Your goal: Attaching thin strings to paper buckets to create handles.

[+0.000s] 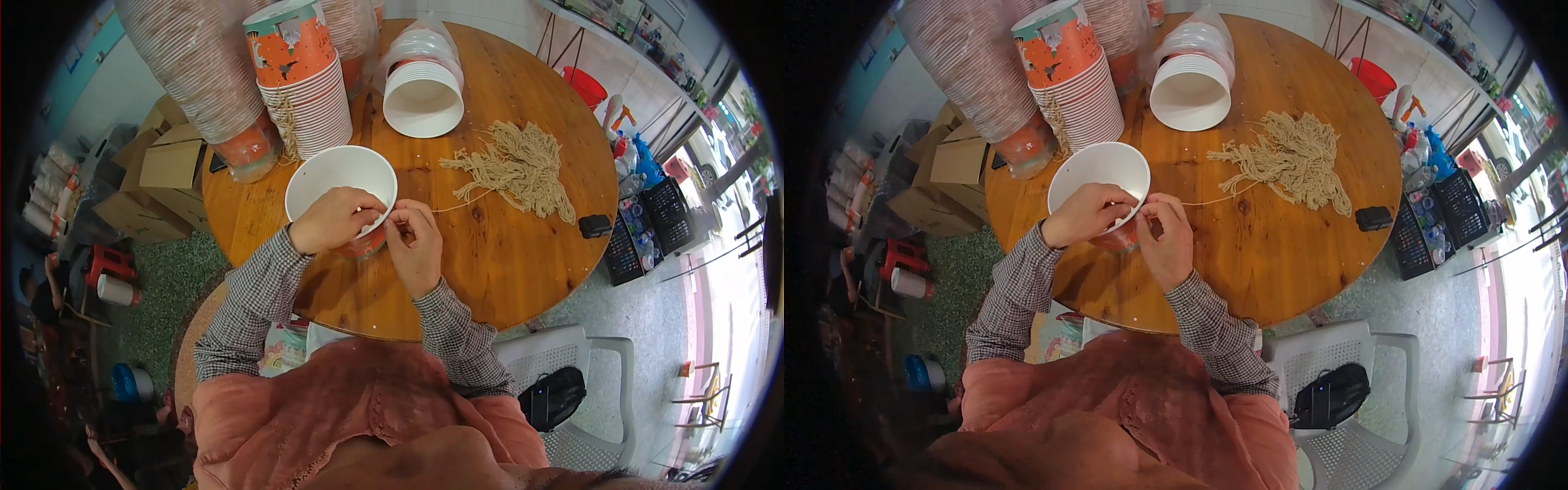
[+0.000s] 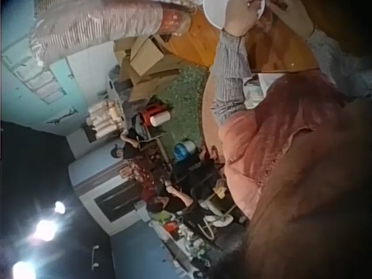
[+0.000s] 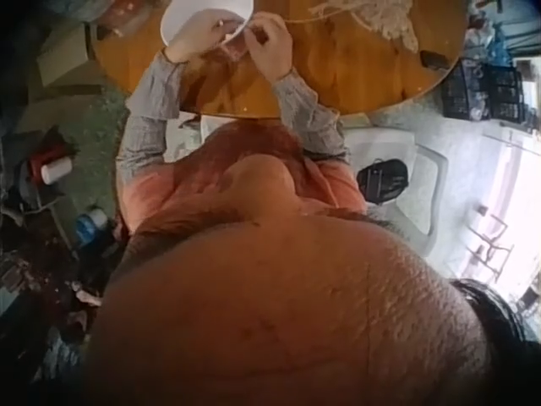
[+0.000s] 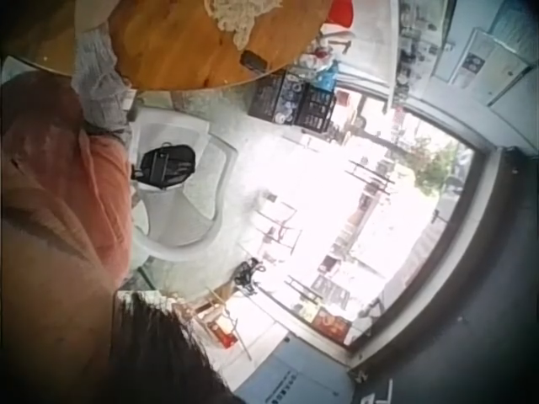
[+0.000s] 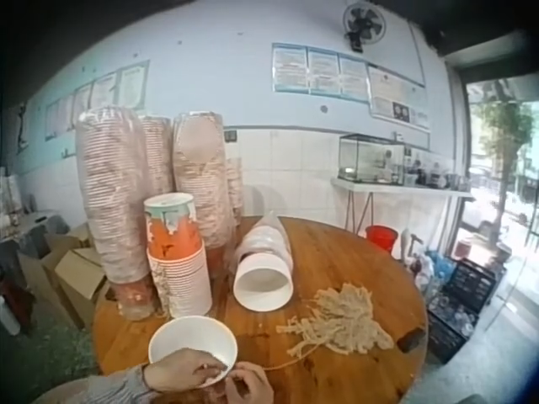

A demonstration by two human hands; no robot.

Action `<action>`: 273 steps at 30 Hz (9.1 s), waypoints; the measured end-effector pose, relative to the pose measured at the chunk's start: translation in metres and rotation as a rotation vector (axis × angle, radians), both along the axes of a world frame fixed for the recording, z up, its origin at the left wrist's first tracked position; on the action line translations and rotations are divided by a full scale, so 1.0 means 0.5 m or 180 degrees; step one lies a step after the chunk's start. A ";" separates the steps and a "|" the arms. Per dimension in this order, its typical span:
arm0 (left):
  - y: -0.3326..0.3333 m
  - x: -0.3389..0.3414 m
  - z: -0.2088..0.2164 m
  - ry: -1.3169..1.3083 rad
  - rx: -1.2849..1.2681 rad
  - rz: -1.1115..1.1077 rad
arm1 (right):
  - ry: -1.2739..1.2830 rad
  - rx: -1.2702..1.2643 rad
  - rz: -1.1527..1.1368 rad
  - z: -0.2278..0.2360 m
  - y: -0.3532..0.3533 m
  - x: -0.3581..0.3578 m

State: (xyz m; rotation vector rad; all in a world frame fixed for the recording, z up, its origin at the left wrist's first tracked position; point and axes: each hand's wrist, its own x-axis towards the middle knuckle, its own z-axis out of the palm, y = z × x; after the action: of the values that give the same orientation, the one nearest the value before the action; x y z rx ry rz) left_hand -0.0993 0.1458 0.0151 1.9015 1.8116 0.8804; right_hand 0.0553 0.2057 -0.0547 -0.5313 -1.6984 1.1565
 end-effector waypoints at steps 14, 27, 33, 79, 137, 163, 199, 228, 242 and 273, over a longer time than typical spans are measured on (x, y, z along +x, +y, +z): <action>0.010 0.002 0.002 -0.0336 -0.0384 -0.0206 | -0.0031 0.0128 0.0061 -0.011 -0.006 0.010; -0.041 0.026 0.018 0.0716 0.0995 -0.0131 | 0.0149 0.0012 0.0361 0.084 0.048 -0.014; -0.066 0.018 0.005 0.1552 0.1393 0.0055 | -0.0888 0.0483 0.0239 0.084 0.017 -0.016; -0.078 -0.026 0.008 -0.2424 -0.0286 0.0265 | -0.0281 0.0035 0.0547 0.119 -0.045 0.058; -0.081 0.076 0.010 -0.2108 0.0183 -0.0086 | -0.0533 0.0085 0.0535 0.119 -0.008 0.066; -0.075 0.082 -0.010 -0.2286 0.0498 0.0209 | -0.0070 -0.0836 0.0624 0.082 -0.028 0.070; -0.087 0.071 0.008 -0.0175 0.1627 -0.0061 | -0.0320 0.0348 0.0208 0.087 -0.046 0.071; -0.091 0.054 0.015 -0.3035 -0.0055 -0.0121 | 0.0486 -0.0578 0.0511 0.079 -0.077 0.052; -0.071 0.028 0.005 -0.2110 -0.0538 -0.1099 | -0.0738 0.1110 0.1501 0.152 0.015 0.106; -0.080 0.069 0.006 -0.0585 0.1392 0.0095 | -0.0183 -0.0817 0.0474 0.098 -0.075 0.097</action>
State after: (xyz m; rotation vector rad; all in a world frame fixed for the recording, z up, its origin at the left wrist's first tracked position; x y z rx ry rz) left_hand -0.0646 0.1060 0.0179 1.9590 1.6385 1.5099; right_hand 0.1039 0.1684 -0.0059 -0.6077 -1.6702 1.4919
